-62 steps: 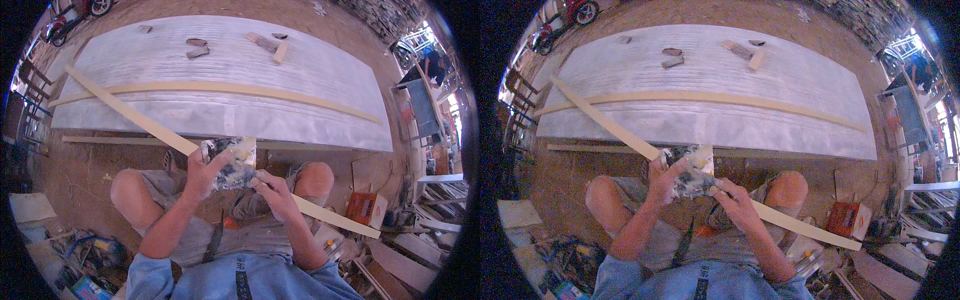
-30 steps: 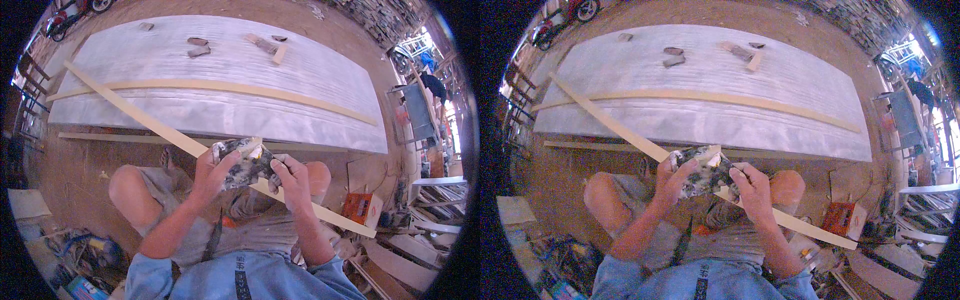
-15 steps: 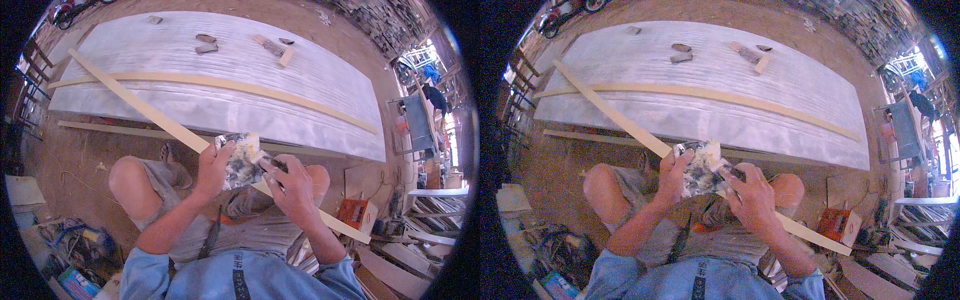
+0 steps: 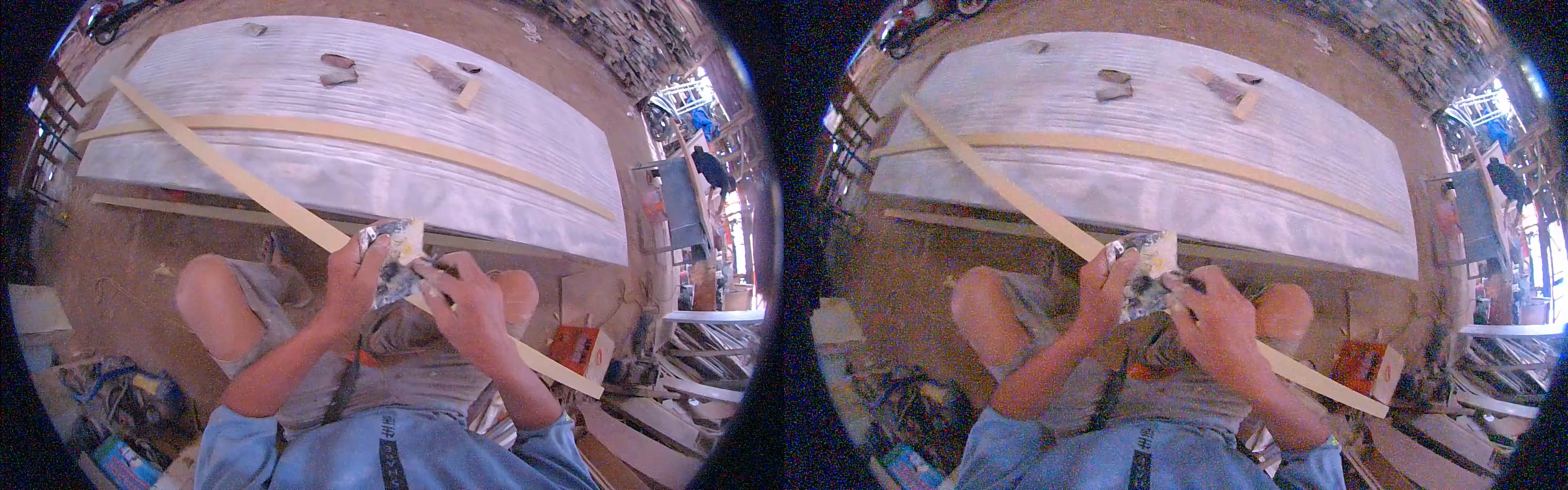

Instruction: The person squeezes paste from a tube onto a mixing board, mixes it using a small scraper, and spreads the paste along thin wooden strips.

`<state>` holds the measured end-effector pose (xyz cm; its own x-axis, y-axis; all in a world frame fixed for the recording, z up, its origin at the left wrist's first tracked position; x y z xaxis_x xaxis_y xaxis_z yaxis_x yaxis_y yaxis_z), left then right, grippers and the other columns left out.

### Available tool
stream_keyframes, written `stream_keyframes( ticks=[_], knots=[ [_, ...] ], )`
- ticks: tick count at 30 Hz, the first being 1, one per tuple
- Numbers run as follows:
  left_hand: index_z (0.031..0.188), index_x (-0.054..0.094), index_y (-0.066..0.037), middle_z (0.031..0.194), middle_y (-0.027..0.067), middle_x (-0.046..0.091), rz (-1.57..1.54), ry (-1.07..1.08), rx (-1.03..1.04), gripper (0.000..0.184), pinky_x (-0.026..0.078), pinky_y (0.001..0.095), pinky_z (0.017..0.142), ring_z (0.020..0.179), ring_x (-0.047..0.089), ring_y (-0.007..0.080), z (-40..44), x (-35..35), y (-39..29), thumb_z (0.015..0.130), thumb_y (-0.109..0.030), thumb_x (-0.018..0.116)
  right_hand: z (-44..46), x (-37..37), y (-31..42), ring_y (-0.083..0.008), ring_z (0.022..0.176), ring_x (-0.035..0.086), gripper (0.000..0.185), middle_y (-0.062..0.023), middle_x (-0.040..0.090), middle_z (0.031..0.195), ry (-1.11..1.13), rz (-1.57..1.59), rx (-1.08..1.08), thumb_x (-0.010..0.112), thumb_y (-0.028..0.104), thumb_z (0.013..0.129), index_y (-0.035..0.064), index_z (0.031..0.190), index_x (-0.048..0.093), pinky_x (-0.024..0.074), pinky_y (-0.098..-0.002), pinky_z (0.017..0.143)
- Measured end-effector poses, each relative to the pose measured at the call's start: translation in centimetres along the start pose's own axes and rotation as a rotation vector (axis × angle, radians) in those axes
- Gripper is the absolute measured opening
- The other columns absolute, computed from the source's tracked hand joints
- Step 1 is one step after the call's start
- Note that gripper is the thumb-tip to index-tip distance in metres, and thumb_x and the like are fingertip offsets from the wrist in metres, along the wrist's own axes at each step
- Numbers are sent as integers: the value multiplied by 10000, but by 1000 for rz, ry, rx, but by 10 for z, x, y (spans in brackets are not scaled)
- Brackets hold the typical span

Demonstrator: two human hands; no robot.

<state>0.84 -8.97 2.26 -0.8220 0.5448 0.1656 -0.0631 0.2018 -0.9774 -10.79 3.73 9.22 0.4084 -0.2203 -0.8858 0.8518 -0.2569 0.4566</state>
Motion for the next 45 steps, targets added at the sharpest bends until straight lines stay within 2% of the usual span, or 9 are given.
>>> stream_keyframes(
  ticks=[6,13,20,21,23,29,35,37,45],
  knots=[
    [1118,656,-1,946,61,699,60,-33,43,277,526,291,781,842,637,111,2,-2,8,966,-199,536,-6,-5,3,-310,975,625,334,-127,614,1085,61,70,47,665,110,862,136,1194,698,508,-406,830],
    [1059,650,17,930,92,706,-564,102,-322,231,586,300,702,783,699,152,11,-12,-7,954,-180,587,3,-3,-33,-331,1164,565,483,-132,596,1275,-130,254,-178,639,-52,796,103,1253,662,465,-419,960],
    [1081,629,27,933,99,704,-709,52,-248,233,595,314,719,792,705,171,0,-11,-18,956,-165,584,2,12,-59,-331,1197,559,422,-122,603,1297,-188,-9,-164,644,55,863,160,1271,653,458,-427,1011],
    [1081,629,27,933,99,704,-707,64,-245,233,595,314,719,792,705,171,1,-12,-21,956,-165,584,1,7,-56,-333,1167,572,423,-134,604,1275,-190,20,-1,649,55,849,153,1260,661,466,-416,983],
    [1070,642,19,893,72,693,-469,84,-96,232,561,294,699,773,668,118,-2,-15,-21,969,-181,581,1,-5,-49,-335,1138,585,424,-147,605,1252,-166,44,150,654,55,836,147,1249,668,474,-404,956],
    [1101,659,8,835,11,674,219,123,107,253,495,254,677,739,571,61,1,-12,-7,982,-197,570,21,-35,4,-322,1128,548,371,-120,569,1186,-60,-227,-107,650,96,846,169,1208,683,484,-432,912],
    [1169,650,7,848,17,688,83,99,98,285,503,256,691,747,582,67,-2,-21,-12,980,-190,566,21,-29,-25,-325,1122,550,329,-121,566,1178,3,-311,21,637,119,865,161,1186,700,484,-419,891],
    [1173,650,5,855,18,691,47,57,82,287,510,263,693,753,588,67,1,-20,-10,983,-191,562,12,-30,-20,-329,1042,589,307,-134,575,1142,-58,42,166,620,139,891,157,1187,701,486,-418,880],
    [1199,640,9,899,101,723,292,47,239,298,534,301,736,795,654,112,0,-10,-3,984,-170,538,20,2,-13,-358,945,611,314,-149,574,1058,-67,-39,-13,596,163,917,153,1223,668,504,-452,796]
  ],
)
Point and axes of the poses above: each hand's wrist, its own z-axis towards the middle knuckle, its own x-axis out of the palm, y = z × x, the point moved 1 cm from there along z, towards the middle knuckle
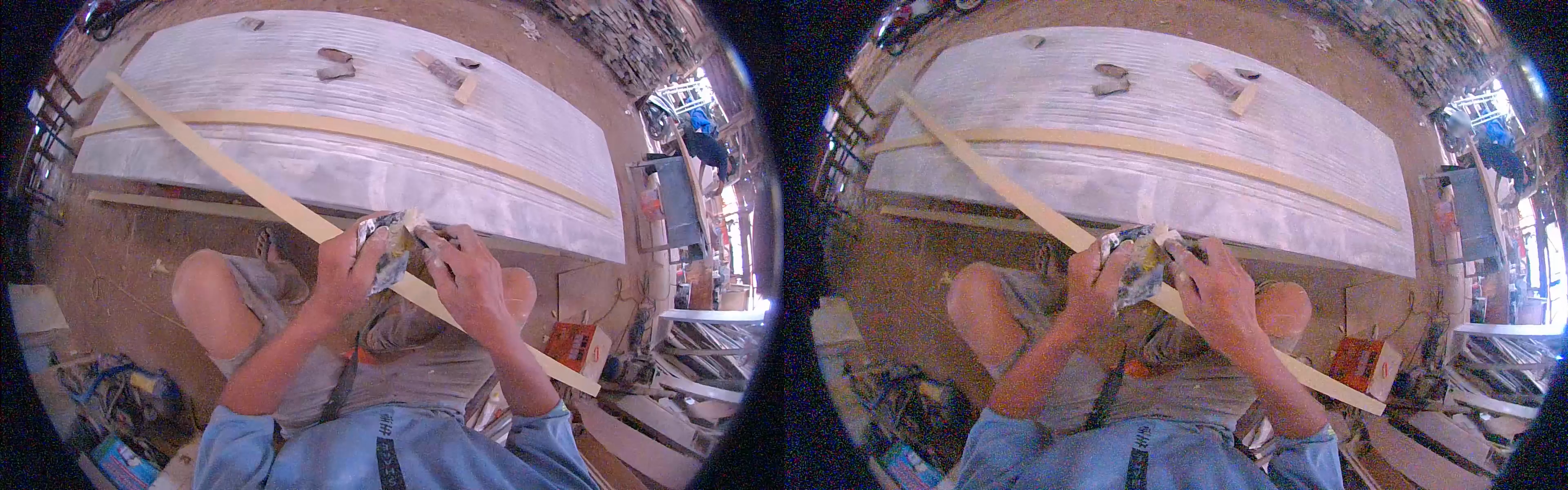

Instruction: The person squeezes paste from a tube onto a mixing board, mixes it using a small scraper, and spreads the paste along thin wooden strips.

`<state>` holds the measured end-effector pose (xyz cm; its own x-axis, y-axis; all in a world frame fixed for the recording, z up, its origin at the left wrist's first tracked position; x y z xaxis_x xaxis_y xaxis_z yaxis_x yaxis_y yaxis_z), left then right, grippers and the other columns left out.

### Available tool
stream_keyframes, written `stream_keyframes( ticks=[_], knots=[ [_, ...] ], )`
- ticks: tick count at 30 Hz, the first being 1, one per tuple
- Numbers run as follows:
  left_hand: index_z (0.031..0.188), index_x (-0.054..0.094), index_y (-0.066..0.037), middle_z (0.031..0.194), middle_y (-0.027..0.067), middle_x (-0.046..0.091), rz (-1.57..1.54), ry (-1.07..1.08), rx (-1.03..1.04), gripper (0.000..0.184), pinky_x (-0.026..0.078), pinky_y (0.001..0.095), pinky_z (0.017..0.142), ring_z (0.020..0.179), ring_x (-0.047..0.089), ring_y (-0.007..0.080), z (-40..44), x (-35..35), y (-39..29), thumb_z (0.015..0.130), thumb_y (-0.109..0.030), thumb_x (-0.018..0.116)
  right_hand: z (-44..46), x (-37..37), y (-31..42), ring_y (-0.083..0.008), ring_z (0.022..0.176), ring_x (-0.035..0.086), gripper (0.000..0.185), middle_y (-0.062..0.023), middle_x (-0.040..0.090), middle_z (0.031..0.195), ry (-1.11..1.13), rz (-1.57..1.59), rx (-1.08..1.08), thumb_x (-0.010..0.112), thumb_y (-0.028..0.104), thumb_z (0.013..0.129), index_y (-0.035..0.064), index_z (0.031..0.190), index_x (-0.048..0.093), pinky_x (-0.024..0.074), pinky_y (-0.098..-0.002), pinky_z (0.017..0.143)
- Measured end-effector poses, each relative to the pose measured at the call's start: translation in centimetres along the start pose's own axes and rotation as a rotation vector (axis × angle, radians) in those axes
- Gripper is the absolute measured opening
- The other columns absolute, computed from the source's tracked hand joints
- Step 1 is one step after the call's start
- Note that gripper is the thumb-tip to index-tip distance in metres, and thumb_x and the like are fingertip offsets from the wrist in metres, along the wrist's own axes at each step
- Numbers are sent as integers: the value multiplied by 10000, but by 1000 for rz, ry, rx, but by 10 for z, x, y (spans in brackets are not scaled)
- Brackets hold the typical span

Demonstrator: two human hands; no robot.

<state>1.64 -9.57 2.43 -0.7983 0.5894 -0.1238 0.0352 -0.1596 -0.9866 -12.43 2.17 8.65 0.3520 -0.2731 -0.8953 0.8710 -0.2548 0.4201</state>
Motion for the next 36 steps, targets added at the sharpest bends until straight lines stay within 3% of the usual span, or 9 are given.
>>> stream_keyframes(
  ticks=[7,10,14,19,21,23,24,27,36],
  knots=[
    [1209,638,1,910,146,725,-22,-4,-39,313,538,322,740,811,686,158,-1,3,7,985,-187,528,-20,11,-10,-370,901,614,324,-165,570,1008,246,71,140,557,111,914,104,1219,664,495,-453,776],
    [1216,635,-1,916,156,723,0,9,-33,314,537,322,742,812,685,161,2,4,9,986,-185,526,-21,6,-10,-367,889,617,325,-172,580,996,71,283,170,563,123,913,88,1220,661,497,-439,784],
    [1221,634,-6,891,161,714,106,47,49,314,534,325,733,788,680,164,0,12,4,988,-189,529,-16,16,-4,-360,877,624,318,-178,593,993,-11,106,139,565,126,916,74,1213,664,503,-426,779],
    [1183,641,-1,832,134,697,61,-1,27,295,524,321,700,734,656,161,2,8,12,986,-193,533,-23,21,11,-336,884,638,316,-191,607,1012,251,47,146,580,125,919,80,1220,664,510,-397,788],
    [1156,644,7,816,123,692,89,-14,47,287,520,318,690,721,647,158,5,6,16,983,-196,539,-30,13,4,-353,936,630,332,-181,605,1072,210,143,143,578,156,922,122,1243,654,519,-422,802],
    [1095,655,5,826,87,697,-27,-36,-249,257,526,301,681,723,650,137,5,3,24,969,-200,565,-32,4,-7,-369,987,622,349,-172,602,1131,179,234,138,577,187,925,163,1267,645,528,-447,816],
    [1095,655,5,826,87,697,-32,-35,-252,257,526,301,681,723,650,137,6,0,24,969,-200,565,-30,0,-11,-359,1036,614,357,-157,602,1184,82,252,52,591,159,920,165,1273,644,523,-436,854],
    [1043,664,-16,880,47,699,-697,16,-513,209,577,296,669,745,679,123,12,-1,9,942,-189,603,-23,7,-20,-344,1129,589,383,-139,594,1277,-21,307,-46,617,95,901,170,1276,648,496,-424,940],
    [1072,621,13,917,81,695,-923,-16,-504,226,596,315,708,775,693,148,7,2,12,954,-176,583,-25,41,-60,-351,1195,567,439,-143,587,1317,-163,290,-63,649,21,855,172,1268,664,462,-405,1005]
  ],
)
Point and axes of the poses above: each hand's wrist, its own z-axis towards the middle knuckle, its own x-axis out of the palm, y = z × x, the point moved 1 cm from there along z, towards the middle knuckle
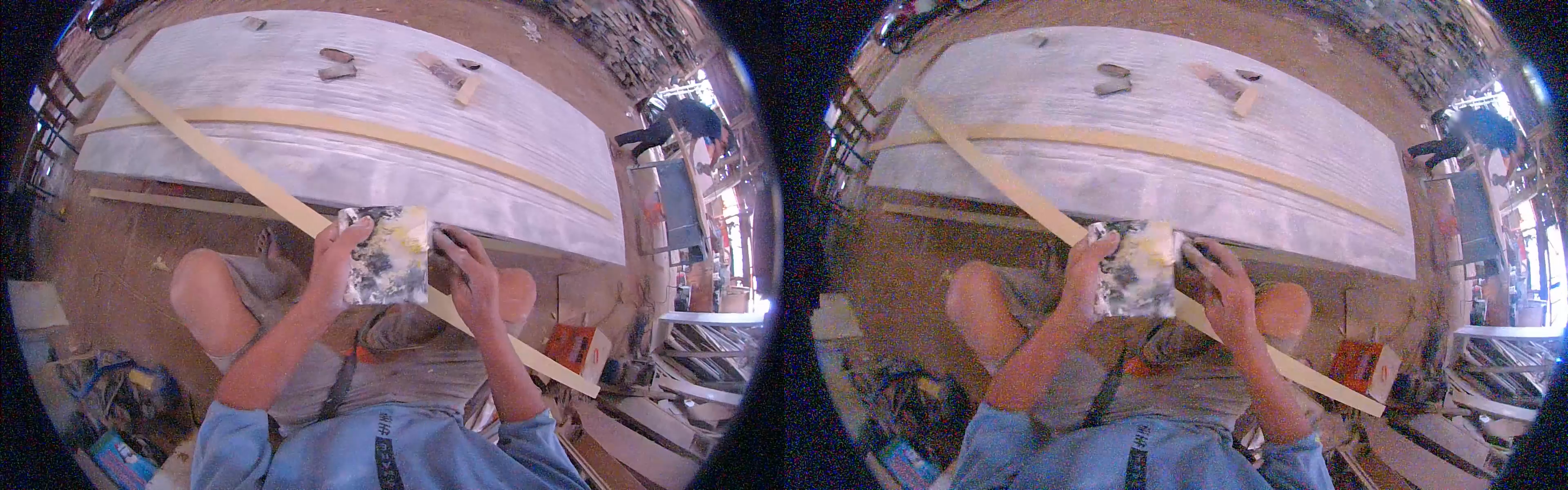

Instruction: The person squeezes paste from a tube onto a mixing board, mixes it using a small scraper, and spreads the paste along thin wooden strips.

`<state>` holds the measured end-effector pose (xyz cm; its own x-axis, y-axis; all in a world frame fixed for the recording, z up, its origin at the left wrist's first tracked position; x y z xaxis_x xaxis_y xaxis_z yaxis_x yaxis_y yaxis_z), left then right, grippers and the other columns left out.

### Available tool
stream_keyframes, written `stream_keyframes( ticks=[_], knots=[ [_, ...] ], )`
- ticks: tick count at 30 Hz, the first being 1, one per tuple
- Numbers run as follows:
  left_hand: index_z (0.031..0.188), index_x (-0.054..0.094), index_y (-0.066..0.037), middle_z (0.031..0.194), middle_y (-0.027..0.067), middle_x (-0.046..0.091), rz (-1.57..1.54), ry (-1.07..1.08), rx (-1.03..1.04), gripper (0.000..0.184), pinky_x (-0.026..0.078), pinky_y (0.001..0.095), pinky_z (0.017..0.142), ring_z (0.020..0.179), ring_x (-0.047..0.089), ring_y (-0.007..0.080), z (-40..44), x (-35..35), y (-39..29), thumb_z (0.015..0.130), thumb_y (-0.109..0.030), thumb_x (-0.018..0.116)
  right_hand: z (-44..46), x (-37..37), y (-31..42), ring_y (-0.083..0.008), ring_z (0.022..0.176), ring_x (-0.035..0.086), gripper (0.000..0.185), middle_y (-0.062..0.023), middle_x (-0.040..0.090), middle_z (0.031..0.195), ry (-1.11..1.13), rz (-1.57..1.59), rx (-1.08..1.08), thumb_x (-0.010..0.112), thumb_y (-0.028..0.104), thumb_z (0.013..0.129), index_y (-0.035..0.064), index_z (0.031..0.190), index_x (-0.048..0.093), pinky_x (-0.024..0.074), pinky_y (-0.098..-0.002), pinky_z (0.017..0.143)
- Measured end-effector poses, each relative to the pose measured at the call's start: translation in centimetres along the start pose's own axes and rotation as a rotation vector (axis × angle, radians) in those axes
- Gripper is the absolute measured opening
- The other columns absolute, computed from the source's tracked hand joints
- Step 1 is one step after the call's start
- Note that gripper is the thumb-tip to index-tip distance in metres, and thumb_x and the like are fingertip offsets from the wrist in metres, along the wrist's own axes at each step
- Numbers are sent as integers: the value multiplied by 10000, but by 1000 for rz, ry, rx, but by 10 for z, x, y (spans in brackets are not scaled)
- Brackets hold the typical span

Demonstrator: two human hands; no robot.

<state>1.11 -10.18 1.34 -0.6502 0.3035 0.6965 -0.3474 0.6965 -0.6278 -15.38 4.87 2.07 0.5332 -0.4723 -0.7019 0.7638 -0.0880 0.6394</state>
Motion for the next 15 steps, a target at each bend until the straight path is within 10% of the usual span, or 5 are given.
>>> stream_keyframes(
  ticks=[15],
  knots=[
    [1159,647,27,894,26,682,565,-134,410,283,505,246,709,782,582,57,-4,0,2,979,-170,551,6,2,70,-352,961,645,350,-164,586,1133,142,-221,200,693,231,873,187,1220,679,544,-434,776]
  ],
)
Point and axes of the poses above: each hand's wrist, its own z-axis towards the middle knuckle, its own x-axis out of the palm, y = z × x, the point moved 1 cm from there along z, towards the middle knuckle
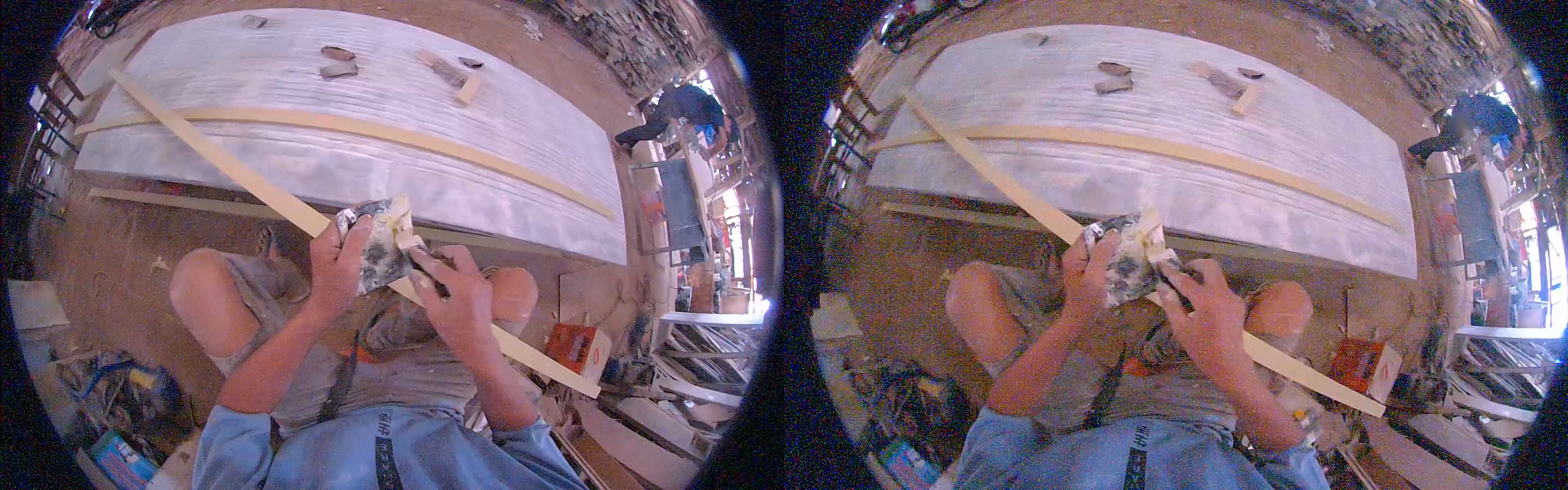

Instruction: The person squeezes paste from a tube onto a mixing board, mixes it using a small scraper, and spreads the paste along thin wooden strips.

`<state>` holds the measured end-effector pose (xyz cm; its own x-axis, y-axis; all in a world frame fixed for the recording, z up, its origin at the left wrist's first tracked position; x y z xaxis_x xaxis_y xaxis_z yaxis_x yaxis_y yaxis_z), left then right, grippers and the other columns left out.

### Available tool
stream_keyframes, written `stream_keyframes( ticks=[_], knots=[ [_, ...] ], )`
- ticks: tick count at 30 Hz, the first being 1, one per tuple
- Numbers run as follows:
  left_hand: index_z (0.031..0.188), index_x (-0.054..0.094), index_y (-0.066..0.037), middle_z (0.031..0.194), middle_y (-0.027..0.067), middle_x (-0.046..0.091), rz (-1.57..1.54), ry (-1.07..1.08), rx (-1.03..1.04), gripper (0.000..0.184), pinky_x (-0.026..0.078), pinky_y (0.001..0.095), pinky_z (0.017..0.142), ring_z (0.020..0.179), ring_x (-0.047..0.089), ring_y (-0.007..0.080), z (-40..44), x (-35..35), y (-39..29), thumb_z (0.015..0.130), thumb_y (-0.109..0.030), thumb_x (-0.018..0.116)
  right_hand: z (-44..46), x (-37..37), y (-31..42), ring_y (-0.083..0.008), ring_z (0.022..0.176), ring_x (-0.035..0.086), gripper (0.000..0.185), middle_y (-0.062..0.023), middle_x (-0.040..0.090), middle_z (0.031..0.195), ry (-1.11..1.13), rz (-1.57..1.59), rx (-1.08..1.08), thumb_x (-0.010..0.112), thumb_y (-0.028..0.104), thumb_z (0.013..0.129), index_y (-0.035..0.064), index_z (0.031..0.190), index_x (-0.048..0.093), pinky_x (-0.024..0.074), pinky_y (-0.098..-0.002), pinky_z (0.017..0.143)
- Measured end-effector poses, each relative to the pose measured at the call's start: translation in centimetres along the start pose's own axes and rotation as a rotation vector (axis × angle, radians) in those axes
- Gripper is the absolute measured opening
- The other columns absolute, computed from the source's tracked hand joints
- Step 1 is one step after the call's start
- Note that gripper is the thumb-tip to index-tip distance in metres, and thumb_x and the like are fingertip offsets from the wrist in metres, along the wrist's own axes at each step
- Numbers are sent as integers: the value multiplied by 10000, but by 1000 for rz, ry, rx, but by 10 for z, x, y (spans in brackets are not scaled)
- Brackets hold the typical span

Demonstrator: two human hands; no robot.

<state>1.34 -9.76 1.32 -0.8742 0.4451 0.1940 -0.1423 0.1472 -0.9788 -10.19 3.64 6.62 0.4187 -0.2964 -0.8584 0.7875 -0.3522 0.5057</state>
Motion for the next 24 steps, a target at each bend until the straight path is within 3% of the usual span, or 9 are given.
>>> stream_keyframes(
  ticks=[5,7,9,13,14,17,19,24],
  knots=[
    [1200,637,27,936,56,703,49,41,61,312,519,261,747,825,609,75,-3,6,0,983,-177,545,6,3,5,-337,901,655,309,-143,606,1069,-151,57,20,681,242,881,171,1181,701,543,-428,760],
    [1211,632,27,964,73,714,107,68,46,314,523,267,767,847,622,82,-5,2,2,987,-168,531,3,-1,5,-336,886,656,303,-141,609,1049,-108,94,0,681,238,882,158,1173,703,542,-425,760],
    [1211,632,28,966,77,717,120,59,105,314,524,269,768,847,625,85,-4,2,0,986,-165,528,4,-8,6,-333,906,651,297,-183,641,1021,-64,152,58,677,152,864,74,1148,710,513,-376,807],
    [1213,629,32,961,72,717,215,73,206,317,528,273,769,839,629,85,-6,7,-6,984,-165,532,9,1,5,-304,923,650,296,-174,643,1005,-119,166,62,676,158,860,68,1139,714,505,-361,800],
    [1213,629,32,961,72,717,213,72,211,317,528,273,769,839,629,85,-7,8,-9,984,-165,532,7,-7,7,-293,944,649,318,-163,643,1037,5,203,94,684,141,850,70,1160,705,506,-363,827],
    [1146,656,21,923,68,713,121,23,94,276,528,263,746,824,632,77,-4,-6,-7,980,-169,543,-4,-21,-2,-343,1024,636,356,-161,629,1129,-63,105,-52,692,154,863,145,1219,680,521,-405,875],
    [1071,668,-1,883,57,702,-134,72,-155,219,540,262,715,795,648,82,-1,-7,-1,968,-164,564,-3,-27,-7,-340,1074,618,376,-157,623,1179,-93,116,-68,687,123,860,145,1235,672,508,-405,912],
    [1040,652,-5,877,48,694,-394,151,-385,191,567,278,675,762,675,116,1,-2,-6,951,-161,588,4,-11,-30,-335,1167,577,406,-142,603,1283,-128,225,-145,660,56,867,138,1266,657,467,-412,993]
  ],
)
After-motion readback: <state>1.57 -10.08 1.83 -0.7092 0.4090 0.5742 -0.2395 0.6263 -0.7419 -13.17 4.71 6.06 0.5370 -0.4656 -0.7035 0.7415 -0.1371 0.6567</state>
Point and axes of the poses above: each hand's wrist, its own z-axis towards the middle knuckle, its own x-axis out of the palm, y = z × x, the point moved 1 cm from there along z, towards the middle knuckle
